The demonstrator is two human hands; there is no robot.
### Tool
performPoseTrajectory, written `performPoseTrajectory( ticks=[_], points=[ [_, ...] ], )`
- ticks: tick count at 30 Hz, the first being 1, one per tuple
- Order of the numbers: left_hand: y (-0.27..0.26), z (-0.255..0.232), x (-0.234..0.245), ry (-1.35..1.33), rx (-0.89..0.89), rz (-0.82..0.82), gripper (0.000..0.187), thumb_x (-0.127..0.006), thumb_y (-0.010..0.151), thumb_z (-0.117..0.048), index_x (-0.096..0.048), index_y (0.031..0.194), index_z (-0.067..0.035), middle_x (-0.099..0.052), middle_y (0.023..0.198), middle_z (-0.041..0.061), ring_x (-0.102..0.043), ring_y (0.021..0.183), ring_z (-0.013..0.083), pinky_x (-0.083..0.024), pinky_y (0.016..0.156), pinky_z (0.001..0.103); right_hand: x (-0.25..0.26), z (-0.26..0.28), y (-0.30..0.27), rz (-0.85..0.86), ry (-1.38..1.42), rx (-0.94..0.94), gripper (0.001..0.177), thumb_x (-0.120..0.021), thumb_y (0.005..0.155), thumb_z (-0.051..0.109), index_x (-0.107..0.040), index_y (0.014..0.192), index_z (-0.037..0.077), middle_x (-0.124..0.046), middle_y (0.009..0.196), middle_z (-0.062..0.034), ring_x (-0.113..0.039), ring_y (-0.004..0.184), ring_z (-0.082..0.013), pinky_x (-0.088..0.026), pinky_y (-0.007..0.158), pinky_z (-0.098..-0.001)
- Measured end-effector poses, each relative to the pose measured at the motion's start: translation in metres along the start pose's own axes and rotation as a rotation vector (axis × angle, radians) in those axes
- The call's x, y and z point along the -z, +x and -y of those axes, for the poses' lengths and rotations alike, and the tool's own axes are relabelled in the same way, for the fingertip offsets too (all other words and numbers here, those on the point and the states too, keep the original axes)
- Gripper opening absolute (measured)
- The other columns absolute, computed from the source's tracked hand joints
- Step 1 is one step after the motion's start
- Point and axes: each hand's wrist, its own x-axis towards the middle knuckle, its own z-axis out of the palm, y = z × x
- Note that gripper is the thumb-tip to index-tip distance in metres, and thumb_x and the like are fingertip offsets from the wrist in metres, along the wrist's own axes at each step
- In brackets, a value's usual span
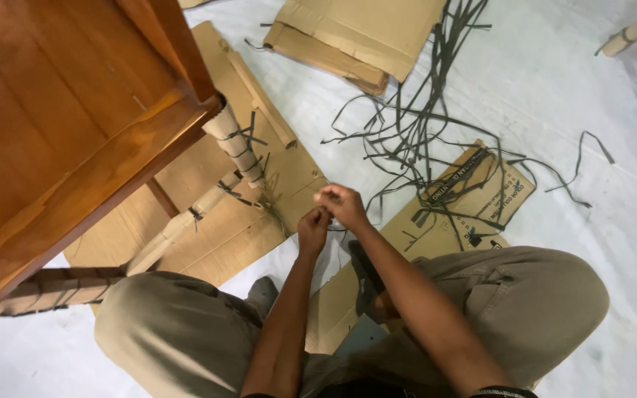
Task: Packing a wooden chair for transport by wrapping legs and frame with cardboard and securing with ties.
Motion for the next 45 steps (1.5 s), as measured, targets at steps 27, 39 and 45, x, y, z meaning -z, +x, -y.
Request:
performPoseTrajectory(
  ticks=[27,39,45],
  points=[
    [-0.072,-0.067,0.137,-0.057,0.182,-0.888,0.028,-0.077,0.084,-0.042,-0.083,0.103,-0.022,-0.078,0.087,0.011,-0.073,0.094,0.0327,-0.054,0.088,0.043,-0.165,0.016,-0.054,0.476,0.265,-0.275,0.019,-0.07,0.097,0.023,-0.073,0.096,0.005,-0.065,0.073,-0.0059,-0.055,0.06,-0.0139,-0.048,0.055,-0.0245],
    [-0.092,-0.048,0.232,0.397,-0.041,-0.992,0.016,-0.07,0.096,-0.03,-0.081,0.103,-0.021,-0.076,0.087,0.007,-0.075,0.089,0.0285,-0.058,0.082,0.043,-0.19,0.002,-0.072,0.353,0.237,-0.536,0.014,-0.072,0.09,0.03,-0.067,0.084,0.017,-0.048,0.058,-0.002,-0.039,0.044,-0.0109,-0.029,0.04,-0.0227],
    [-0.074,-0.069,0.299,0.87,-0.333,-0.769,0.021,-0.07,0.092,-0.011,-0.076,0.112,-0.015,-0.074,0.103,0.006,-0.072,0.103,0.0286,-0.054,0.096,0.039,-0.214,-0.006,-0.068,0.29,0.252,-0.674,0.011,-0.066,0.091,0.02,-0.063,0.085,0.011,-0.051,0.058,-0.0043,-0.038,0.043,-0.0105,-0.028,0.037,-0.0213]
  ],
)
